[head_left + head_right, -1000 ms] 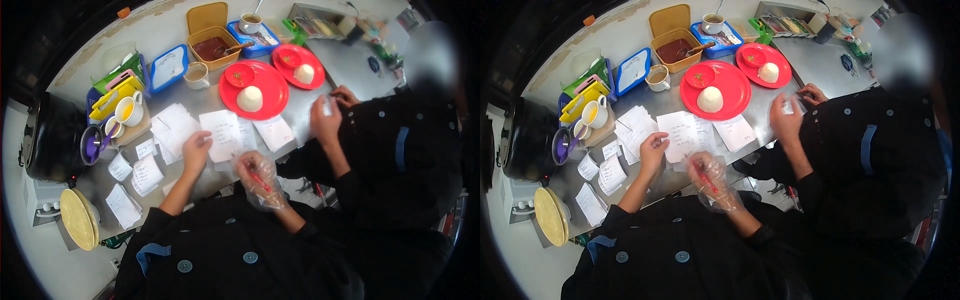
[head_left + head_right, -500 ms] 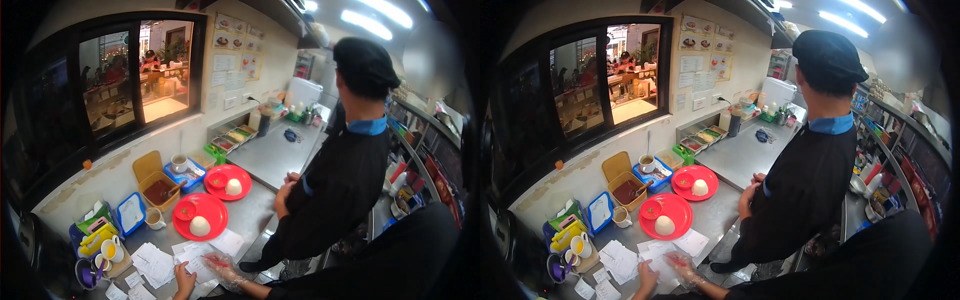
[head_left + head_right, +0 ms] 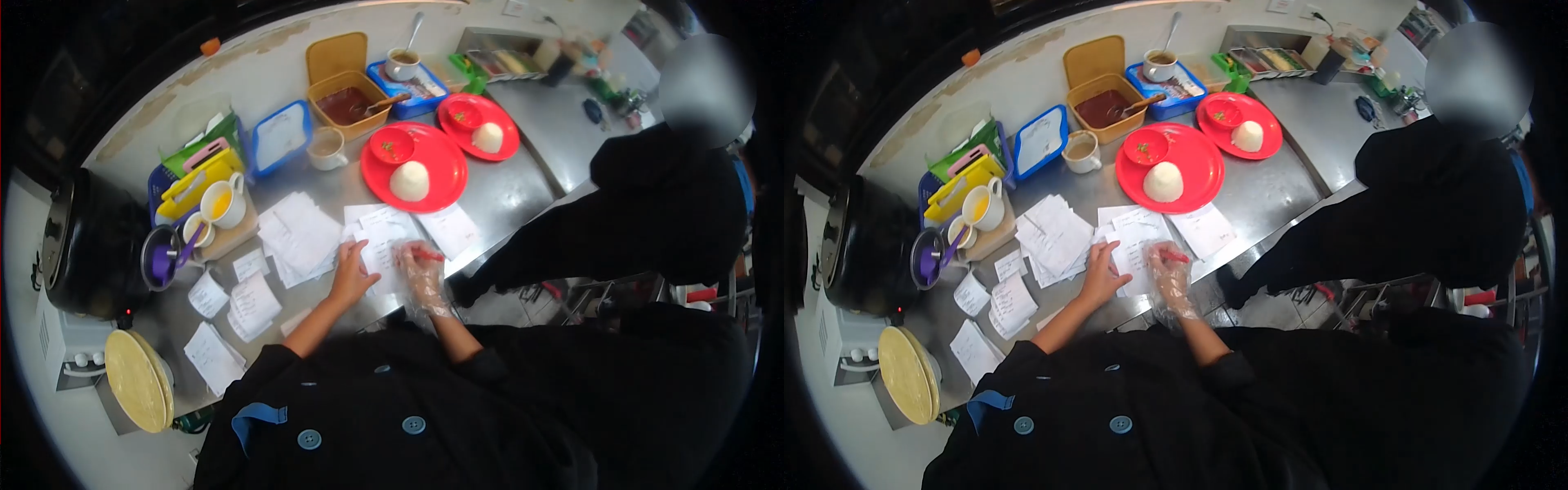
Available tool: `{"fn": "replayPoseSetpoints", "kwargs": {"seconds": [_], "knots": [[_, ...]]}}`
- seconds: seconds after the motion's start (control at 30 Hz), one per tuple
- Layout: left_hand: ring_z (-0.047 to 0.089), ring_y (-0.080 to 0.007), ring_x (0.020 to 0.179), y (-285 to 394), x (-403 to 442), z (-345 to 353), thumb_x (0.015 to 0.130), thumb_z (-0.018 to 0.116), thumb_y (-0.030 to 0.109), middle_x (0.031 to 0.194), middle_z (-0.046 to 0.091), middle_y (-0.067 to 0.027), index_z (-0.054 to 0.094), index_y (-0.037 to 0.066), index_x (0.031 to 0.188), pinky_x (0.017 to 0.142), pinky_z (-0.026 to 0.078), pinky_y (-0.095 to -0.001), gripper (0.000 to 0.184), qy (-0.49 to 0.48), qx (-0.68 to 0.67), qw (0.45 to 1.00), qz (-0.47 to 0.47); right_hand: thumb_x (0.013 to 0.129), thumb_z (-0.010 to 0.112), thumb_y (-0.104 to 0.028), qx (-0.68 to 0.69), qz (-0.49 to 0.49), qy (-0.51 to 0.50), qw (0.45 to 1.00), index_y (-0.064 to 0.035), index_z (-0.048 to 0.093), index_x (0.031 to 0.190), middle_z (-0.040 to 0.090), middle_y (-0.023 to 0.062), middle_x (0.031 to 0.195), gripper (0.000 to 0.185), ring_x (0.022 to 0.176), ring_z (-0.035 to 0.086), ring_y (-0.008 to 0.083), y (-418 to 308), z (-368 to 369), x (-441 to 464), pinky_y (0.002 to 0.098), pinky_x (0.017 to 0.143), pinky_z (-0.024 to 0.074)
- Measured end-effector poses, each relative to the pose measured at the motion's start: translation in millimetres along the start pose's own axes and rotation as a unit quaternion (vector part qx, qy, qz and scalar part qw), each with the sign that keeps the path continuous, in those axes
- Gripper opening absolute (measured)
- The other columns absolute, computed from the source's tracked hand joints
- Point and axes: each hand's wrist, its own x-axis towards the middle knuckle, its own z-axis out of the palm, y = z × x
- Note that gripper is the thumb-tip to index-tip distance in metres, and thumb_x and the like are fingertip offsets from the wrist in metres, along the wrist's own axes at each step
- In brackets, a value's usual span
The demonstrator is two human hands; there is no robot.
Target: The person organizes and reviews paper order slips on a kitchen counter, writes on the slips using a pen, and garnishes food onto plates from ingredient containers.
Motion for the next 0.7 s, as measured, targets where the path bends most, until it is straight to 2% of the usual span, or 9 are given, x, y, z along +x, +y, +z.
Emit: {"fn": "replayPoseSetpoints", "kwargs": {"seconds": [0.07, 0.13, 0.2, 0.23, 0.37, 0.43, 0.53, 0.67, 0.7], "knots": [[0.052, -0.0176, 0.070, 0, 1, 0, 0.058, 0.075, -0.002, 0.117, 0.035, -0.0137, 0.040, 0.004, 0.124, 0.067, 0.047, -0.0274, 0.074, -0.009, -0.002, 1.000, -0.003, 0.085, 0.055, -0.012, -0.121, -0.086, -0.081, 0.986, -0.0054, 0.052, 0.085, 0.052, 0.0016, 0.074, 0.007, 0.067, 0.048, 0.0107, 6, 5, 7, 0.0263, 0.062, 0.0404], [0.051, -0.0174, 0.070, -1, 1, 0, 0.059, 0.075, -0.001, 0.116, 0.035, -0.0135, 0.040, 0.004, 0.124, 0.067, 0.047, -0.0276, 0.074, -0.010, -0.009, 1.000, -0.006, 0.083, 0.056, -0.015, -0.155, -0.072, -0.094, 0.981, -0.0053, 0.052, 0.084, 0.052, 0.0031, 0.075, 0.011, 0.069, 0.049, 0.0127, 0, 16, 4, 0.0292, 0.063, 0.0407], [0.053, -0.0161, 0.070, -1, 2, 0, 0.057, 0.077, 0.001, 0.114, 0.035, -0.0124, 0.042, 0.005, 0.124, 0.067, 0.048, -0.0271, 0.076, -0.011, -0.010, 1.000, -0.010, 0.084, 0.055, -0.015, -0.277, -0.087, -0.095, 0.952, -0.0055, 0.052, 0.085, 0.052, 0.0050, 0.074, 0.011, 0.070, 0.050, 0.0145, -5, 21, 2, 0.0300, 0.064, 0.0411], [0.053, -0.0158, 0.070, 0, 1, -1, 0.057, 0.076, 0.002, 0.113, 0.035, -0.0121, 0.042, 0.006, 0.124, 0.068, 0.048, -0.0271, 0.075, -0.012, -0.013, 1.000, -0.014, 0.084, 0.055, -0.015, -0.288, -0.089, -0.073, 0.951, -0.0041, 0.052, 0.084, 0.053, 0.0067, 0.074, 0.011, 0.070, 0.051, 0.0161, -7, 20, 6, 0.0305, 0.064, 0.0415], [0.052, -0.0155, 0.070, -1, -1, -2, 0.058, 0.076, 0.002, 0.113, 0.035, -0.0118, 0.042, 0.006, 0.124, 0.067, 0.048, -0.0269, 0.075, -0.015, -0.029, 0.999, -0.017, 0.085, 0.054, -0.012, -0.199, -0.051, -0.024, 0.978, -0.0032, 0.053, 0.084, 0.054, 0.0059, 0.072, 0.009, 0.067, 0.052, 0.0156, 3, -3, 18, 0.0292, 0.062, 0.0418], [0.050, -0.0160, 0.069, 1, 0, -2, 0.059, 0.074, -0.001, 0.114, 0.035, -0.0121, 0.040, 0.004, 0.124, 0.066, 0.046, -0.0270, 0.073, -0.017, -0.030, 0.999, -0.012, 0.085, 0.055, -0.013, -0.169, -0.055, -0.082, 0.981, -0.0034, 0.054, 0.085, 0.054, 0.0059, 0.074, 0.010, 0.069, 0.052, 0.0154, 1, 5, 10, 0.0296, 0.063, 0.0423], [0.050, -0.0159, 0.069, 0, 1, -1, 0.059, 0.073, -0.002, 0.114, 0.035, -0.0121, 0.040, 0.004, 0.124, 0.066, 0.046, -0.0269, 0.073, -0.013, -0.043, 0.999, -0.017, 0.086, 0.055, -0.015, -0.267, -0.086, -0.104, 0.954, -0.0034, 0.053, 0.086, 0.054, 0.0074, 0.075, 0.011, 0.071, 0.053, 0.0172, 3, 13, -3, 0.0309, 0.065, 0.0431], [0.052, -0.0150, 0.070, -1, 0, 0, 0.058, 0.076, 0.002, 0.113, 0.035, -0.0115, 0.042, 0.006, 0.124, 0.067, 0.047, -0.0265, 0.074, -0.009, -0.037, 0.999, -0.017, 0.089, 0.051, -0.018, -0.232, -0.049, -0.039, 0.971, -0.0032, 0.053, 0.088, 0.055, 0.0080, 0.078, 0.014, 0.072, 0.053, 0.0188, -3, -4, 5, 0.0323, 0.065, 0.0429], [0.052, -0.0150, 0.070, -2, 0, 0, 0.058, 0.076, 0.002, 0.113, 0.035, -0.0114, 0.042, 0.006, 0.124, 0.066, 0.047, -0.0265, 0.075, -0.008, -0.032, 0.999, -0.017, 0.088, 0.052, -0.012, -0.181, -0.019, -0.045, 0.982, -0.0032, 0.053, 0.087, 0.055, 0.0057, 0.076, 0.009, 0.071, 0.052, 0.0130, -7, -4, 4, 0.0274, 0.064, 0.0429]]}}
